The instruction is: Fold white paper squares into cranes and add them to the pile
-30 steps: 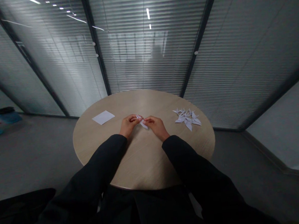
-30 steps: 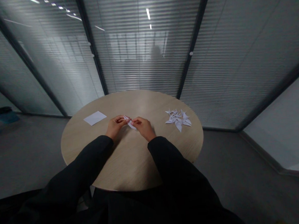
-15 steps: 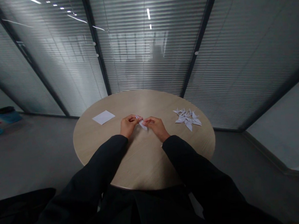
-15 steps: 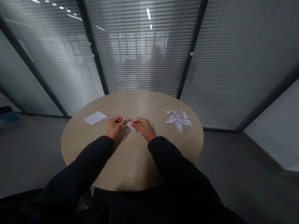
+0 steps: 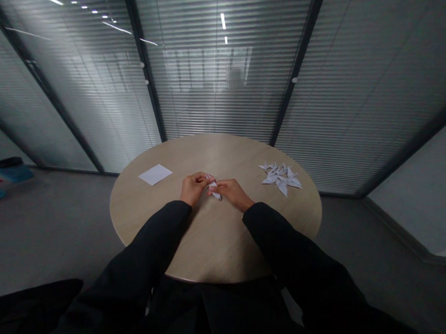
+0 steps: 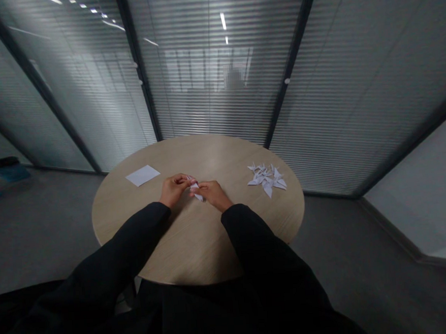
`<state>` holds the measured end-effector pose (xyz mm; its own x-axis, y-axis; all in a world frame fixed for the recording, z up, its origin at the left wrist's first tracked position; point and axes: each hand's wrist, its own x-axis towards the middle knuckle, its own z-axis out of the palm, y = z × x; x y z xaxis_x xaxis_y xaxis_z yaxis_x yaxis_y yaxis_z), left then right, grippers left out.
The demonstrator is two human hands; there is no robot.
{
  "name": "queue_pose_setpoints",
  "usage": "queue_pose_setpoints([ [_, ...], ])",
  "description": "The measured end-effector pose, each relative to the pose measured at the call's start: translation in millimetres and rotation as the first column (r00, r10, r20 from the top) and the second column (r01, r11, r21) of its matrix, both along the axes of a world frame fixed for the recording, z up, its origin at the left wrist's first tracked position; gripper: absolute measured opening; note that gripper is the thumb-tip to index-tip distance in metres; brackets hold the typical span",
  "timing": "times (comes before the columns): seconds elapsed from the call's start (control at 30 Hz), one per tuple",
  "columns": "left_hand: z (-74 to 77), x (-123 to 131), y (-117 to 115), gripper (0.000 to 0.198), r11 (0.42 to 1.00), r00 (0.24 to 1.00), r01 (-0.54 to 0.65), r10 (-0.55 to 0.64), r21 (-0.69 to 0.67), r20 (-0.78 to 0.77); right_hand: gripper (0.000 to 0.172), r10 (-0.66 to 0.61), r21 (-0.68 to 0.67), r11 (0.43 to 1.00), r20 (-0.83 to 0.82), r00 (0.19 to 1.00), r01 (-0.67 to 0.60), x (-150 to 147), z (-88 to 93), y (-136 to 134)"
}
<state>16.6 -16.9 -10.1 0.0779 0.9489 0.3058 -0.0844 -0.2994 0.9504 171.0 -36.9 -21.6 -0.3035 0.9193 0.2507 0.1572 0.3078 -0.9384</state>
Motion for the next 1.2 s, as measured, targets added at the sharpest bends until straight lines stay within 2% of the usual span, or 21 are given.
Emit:
queue_pose_setpoints([
  [0.3,4.5,4.6,-9.0,0.036,0.999,0.998,-0.037,0.036,0.008,0.059,0.037,-0.05,0.037,0.998,0.059,0.997,0.048,0.6,5.8,-1.5],
  [0.67,8.6,3.5,-16.2,0.035,0.995,0.999,-0.019,0.016,0.103,0.031,0.036,0.006,0.041,0.999,0.012,1.0,-0.007,-0.9,11.1,-5.1],
  [0.93,11.4,1.3,-17.2,0.04,0.983,0.99,-0.132,0.137,0.128,-0.033,0.04,0.067,0.036,0.997,0.076,0.995,-0.07,-1.1,10.1,-6.8],
  [1.2,-0.1,-1.8,-5.9,0.04,0.964,0.962,-0.212,0.235,0.161,-0.139,0.042,0.103,-0.017,0.995,0.082,0.991,-0.102,-0.6,6.9,-5.2],
])
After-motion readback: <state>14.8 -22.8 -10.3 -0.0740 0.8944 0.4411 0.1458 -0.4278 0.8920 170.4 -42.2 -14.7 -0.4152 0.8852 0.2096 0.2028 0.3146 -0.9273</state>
